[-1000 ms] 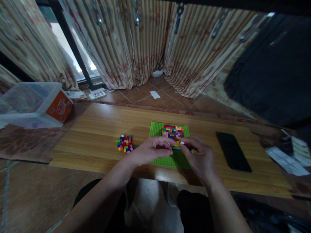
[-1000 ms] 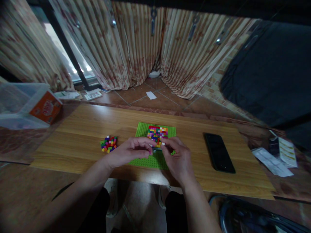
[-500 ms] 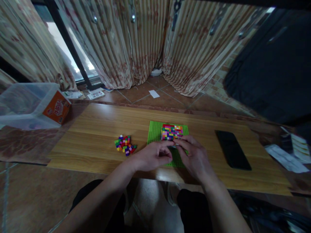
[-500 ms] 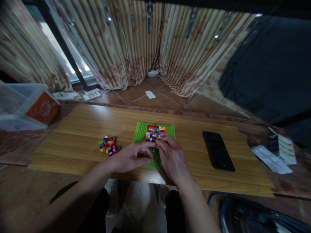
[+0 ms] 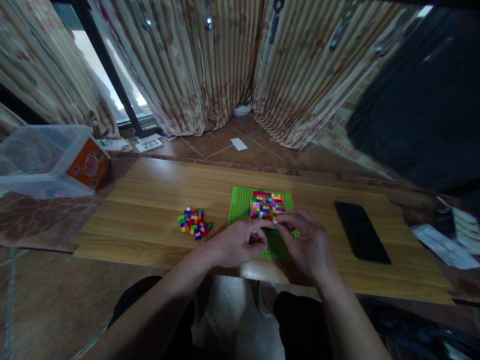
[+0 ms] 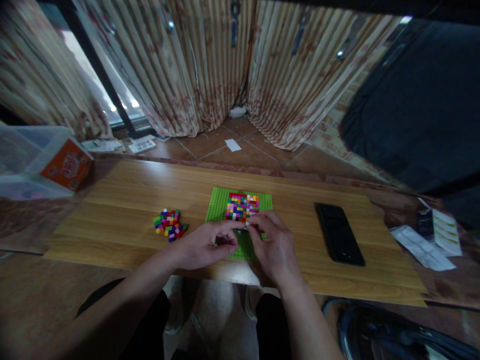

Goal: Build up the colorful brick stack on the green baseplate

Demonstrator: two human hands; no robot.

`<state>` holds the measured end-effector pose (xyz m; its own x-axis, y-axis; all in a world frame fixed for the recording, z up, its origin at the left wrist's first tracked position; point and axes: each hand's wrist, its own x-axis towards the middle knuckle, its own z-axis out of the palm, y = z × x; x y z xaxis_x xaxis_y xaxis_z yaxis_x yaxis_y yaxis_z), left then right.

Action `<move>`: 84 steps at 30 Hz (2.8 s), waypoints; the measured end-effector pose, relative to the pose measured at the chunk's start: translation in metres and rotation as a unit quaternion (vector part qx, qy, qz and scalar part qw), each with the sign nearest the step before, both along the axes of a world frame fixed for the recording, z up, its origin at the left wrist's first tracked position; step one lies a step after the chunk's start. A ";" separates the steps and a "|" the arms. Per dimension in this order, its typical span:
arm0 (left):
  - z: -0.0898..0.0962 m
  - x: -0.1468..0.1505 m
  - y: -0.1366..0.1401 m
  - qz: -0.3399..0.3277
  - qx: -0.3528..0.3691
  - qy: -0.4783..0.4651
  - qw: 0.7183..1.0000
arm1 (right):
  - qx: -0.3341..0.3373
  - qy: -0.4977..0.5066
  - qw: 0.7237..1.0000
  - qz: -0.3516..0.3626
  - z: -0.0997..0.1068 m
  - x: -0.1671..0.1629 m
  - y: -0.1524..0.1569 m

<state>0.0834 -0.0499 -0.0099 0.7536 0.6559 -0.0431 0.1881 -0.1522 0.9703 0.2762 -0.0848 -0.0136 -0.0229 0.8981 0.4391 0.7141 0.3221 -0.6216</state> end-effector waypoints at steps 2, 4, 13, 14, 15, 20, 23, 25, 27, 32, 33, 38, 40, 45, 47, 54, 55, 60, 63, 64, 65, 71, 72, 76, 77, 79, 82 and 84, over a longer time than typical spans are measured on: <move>0.000 0.000 0.000 0.001 0.001 -0.002 1.000 | 0.001 0.002 1.000 -0.001 0.000 0.000 0.000; -0.001 0.000 0.000 0.001 0.002 -0.005 1.000 | 0.006 0.007 1.000 -0.006 -0.002 0.000 -0.001; -0.005 0.001 0.002 0.012 -0.015 -0.031 0.999 | 0.013 -0.002 0.999 -0.030 -0.004 0.000 -0.001; -0.006 0.000 0.002 0.017 -0.022 -0.039 0.999 | 0.013 -0.005 0.999 -0.031 -0.004 -0.001 -0.001; -0.006 0.000 0.003 0.022 -0.030 -0.048 0.998 | 0.013 -0.008 0.999 -0.034 -0.003 -0.001 -0.001; -0.005 -0.003 0.006 0.070 -0.097 -0.101 0.988 | 0.002 -0.009 0.999 -0.041 -0.002 -0.003 0.000; -0.004 -0.003 0.009 0.114 -0.115 -0.122 0.979 | -0.002 0.000 0.999 -0.040 -0.003 -0.002 0.001; -0.004 -0.002 0.010 0.132 -0.113 -0.133 0.976 | 0.000 0.009 0.999 -0.043 -0.004 -0.001 0.001; -0.004 -0.001 0.010 0.144 -0.100 -0.139 0.975 | 0.005 0.023 0.999 -0.044 -0.003 -0.001 -0.001; -0.005 0.004 0.009 0.179 -0.047 -0.143 0.972 | -0.001 0.071 0.997 -0.018 0.005 -0.012 -0.006; -0.005 0.004 0.008 0.185 -0.040 -0.145 0.971 | -0.008 0.078 0.997 -0.005 0.006 -0.015 -0.007; -0.005 0.005 0.006 0.199 0.006 -0.138 0.970 | -0.041 0.089 0.994 0.040 0.004 -0.025 -0.004; -0.004 0.005 0.005 0.197 0.018 -0.139 0.970 | -0.039 0.095 0.994 0.038 0.002 -0.026 -0.003; -0.002 0.005 0.003 0.205 0.013 -0.139 0.969 | -0.004 0.089 0.995 0.041 0.001 -0.027 -0.004; -0.001 0.006 0.003 0.212 0.002 -0.132 0.968 | 0.020 0.072 0.996 0.047 0.002 -0.028 -0.004; -0.006 0.006 0.008 0.232 -0.022 -0.124 0.965 | 0.039 0.049 0.998 -0.012 0.005 -0.014 -0.002; -0.008 0.005 0.008 0.228 -0.020 -0.115 0.967 | 0.035 0.052 0.998 -0.026 0.006 -0.010 -0.001; -0.009 -0.002 0.006 0.163 -0.030 -0.085 0.982 | 0.011 0.046 0.998 -0.030 0.005 -0.001 0.001; -0.007 -0.002 0.003 0.113 -0.037 -0.064 0.991 | -0.003 0.035 0.999 -0.018 0.002 -0.004 0.002; -0.007 -0.001 0.002 0.105 -0.037 -0.058 0.992 | -0.008 0.032 0.999 -0.018 0.001 -0.006 0.002; -0.006 0.000 0.002 0.102 -0.037 -0.055 0.993 | -0.012 0.029 0.999 -0.021 0.001 -0.006 0.003; -0.005 0.004 -0.001 0.082 -0.067 -0.050 0.993 | -0.025 0.024 0.998 -0.057 -0.001 -0.009 0.005; -0.004 0.004 -0.001 0.081 -0.067 -0.047 0.993 | -0.026 0.031 0.997 -0.065 -0.001 -0.011 0.006; -0.003 0.004 -0.002 0.079 -0.054 -0.028 0.995 | -0.028 0.059 0.993 -0.096 -0.002 -0.016 0.006; -0.003 0.003 -0.002 0.078 -0.053 -0.027 0.995 | -0.028 0.062 0.993 -0.102 -0.002 -0.017 0.005; -0.002 0.004 -0.002 0.078 -0.054 -0.028 0.995 | -0.029 0.060 0.992 -0.107 -0.002 -0.018 0.005; -0.002 0.004 -0.003 0.078 -0.063 -0.030 0.995 | -0.024 0.048 0.994 -0.100 -0.001 -0.017 0.002; -0.001 0.005 -0.003 0.080 -0.060 -0.025 0.995 | -0.013 0.035 0.996 -0.083 0.000 -0.017 0.001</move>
<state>0.0879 -0.0534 -0.0113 0.6425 0.7605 -0.0937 0.1524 -0.0070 0.9883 0.2595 -0.0840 -0.0134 0.1563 0.8979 0.4115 0.7106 0.1872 -0.6782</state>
